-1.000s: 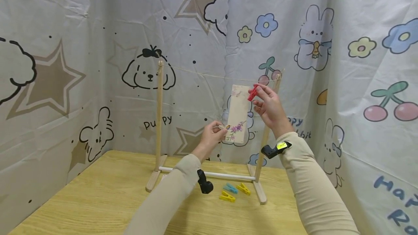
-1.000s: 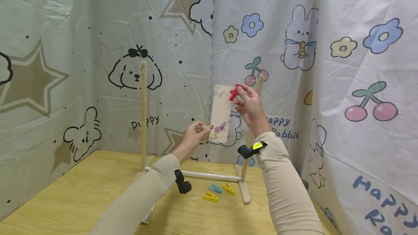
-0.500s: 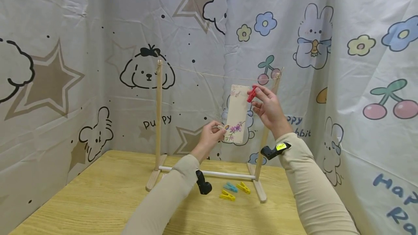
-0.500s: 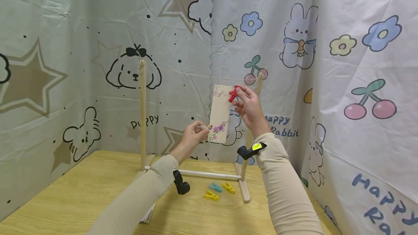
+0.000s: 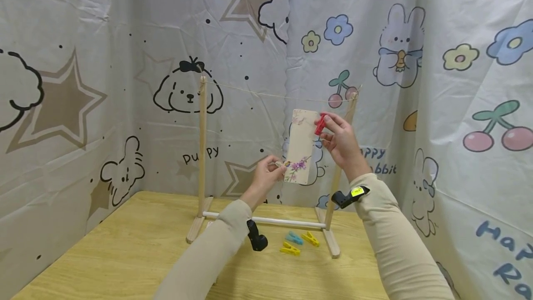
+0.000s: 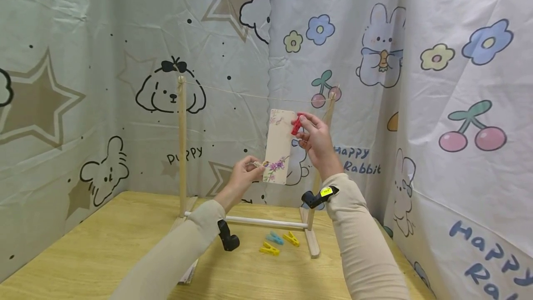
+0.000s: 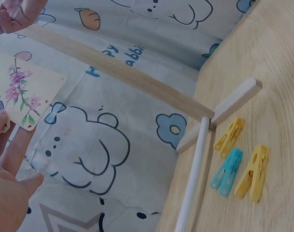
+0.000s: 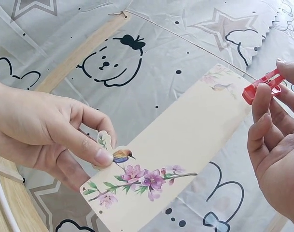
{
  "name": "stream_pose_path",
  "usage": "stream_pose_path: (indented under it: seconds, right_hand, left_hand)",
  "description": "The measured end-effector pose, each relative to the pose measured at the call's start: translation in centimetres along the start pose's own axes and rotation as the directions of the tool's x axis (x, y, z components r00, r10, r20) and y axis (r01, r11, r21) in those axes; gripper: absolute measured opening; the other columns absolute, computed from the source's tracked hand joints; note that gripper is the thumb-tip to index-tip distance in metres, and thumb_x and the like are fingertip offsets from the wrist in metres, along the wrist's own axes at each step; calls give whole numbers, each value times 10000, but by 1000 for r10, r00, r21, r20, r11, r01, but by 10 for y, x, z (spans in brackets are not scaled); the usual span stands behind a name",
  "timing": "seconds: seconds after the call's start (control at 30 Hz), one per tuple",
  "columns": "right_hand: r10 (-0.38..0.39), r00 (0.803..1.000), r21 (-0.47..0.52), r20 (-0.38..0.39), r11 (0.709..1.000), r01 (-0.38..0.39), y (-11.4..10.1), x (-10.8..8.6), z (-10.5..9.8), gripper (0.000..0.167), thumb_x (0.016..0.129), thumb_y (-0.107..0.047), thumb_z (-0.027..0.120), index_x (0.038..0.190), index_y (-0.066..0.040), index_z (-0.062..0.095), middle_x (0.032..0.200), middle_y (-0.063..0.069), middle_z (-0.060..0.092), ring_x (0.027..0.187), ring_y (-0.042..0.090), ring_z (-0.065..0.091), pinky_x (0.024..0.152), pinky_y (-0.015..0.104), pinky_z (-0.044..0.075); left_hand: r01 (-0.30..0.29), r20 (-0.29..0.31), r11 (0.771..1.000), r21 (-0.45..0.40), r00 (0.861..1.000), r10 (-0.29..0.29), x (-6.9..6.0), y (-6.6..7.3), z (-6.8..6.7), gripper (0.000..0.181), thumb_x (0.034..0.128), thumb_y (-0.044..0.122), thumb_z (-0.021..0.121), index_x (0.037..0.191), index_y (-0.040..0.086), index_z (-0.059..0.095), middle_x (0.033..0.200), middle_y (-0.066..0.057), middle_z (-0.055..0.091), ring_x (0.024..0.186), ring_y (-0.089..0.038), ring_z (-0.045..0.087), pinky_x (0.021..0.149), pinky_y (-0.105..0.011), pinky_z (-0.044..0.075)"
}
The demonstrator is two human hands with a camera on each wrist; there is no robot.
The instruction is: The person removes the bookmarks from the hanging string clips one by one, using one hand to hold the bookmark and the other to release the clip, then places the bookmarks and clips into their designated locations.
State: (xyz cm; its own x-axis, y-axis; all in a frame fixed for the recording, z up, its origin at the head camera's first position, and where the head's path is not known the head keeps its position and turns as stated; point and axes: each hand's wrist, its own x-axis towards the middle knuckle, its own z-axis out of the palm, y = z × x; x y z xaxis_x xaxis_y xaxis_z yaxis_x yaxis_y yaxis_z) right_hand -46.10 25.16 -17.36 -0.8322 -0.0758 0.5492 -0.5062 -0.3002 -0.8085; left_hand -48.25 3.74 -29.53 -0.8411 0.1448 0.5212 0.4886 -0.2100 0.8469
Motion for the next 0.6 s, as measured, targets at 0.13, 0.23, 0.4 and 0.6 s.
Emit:
stream_pose_path:
  seconds: [0.13, 0.23, 0.4, 0.6]
  right_hand:
    - [-1, 1000, -1, 20, 1000, 1, 3, -3, 1, 250, 1074, -247, 598, 1272, -96, 615, 1094, 52, 689, 666, 132, 589, 630, 216, 509]
    - [-7, 1000, -19, 28, 1000, 7, 4, -7, 3, 325, 1073, -261, 599, 1316, -46, 582, 1095, 55, 694, 658, 127, 580, 620, 219, 503]
    - [-2, 998, -10, 59, 1000, 2, 6, -11, 5, 402, 1066, -264, 613, 1359, 1, 539, 1079, 56, 688, 663, 135, 583, 625, 222, 498]
    - [9, 998, -14, 64, 1000, -8, 10, -15, 3, 386, 1069, -258, 612, 1356, -8, 549, 1074, 58, 688, 674, 133, 582, 626, 217, 491]
  left_hand:
    - [-12, -10, 1000, -15, 1000, 11, -4, -1, -4, 61, 978, -88, 640, 996, -48, 597, 912, -154, 729, 797, -171, 695, 825, -425, 594]
    - [-15, 1, 1000, -22, 1000, 15, -6, -1, -7, 53, 985, -85, 633, 1006, -55, 594, 928, -174, 726, 820, -188, 708, 828, -410, 596]
    - [-16, 14, 1000, -19, 1000, 17, -8, -3, -9, 59, 981, -83, 640, 1015, -60, 597, 936, -185, 723, 835, -207, 713, 827, -390, 597]
    - [-10, -9, 1000, -16, 1000, 10, -14, -1, -12, 80, 971, -90, 652, 981, -23, 610, 914, -182, 722, 799, -190, 704, 805, -378, 601]
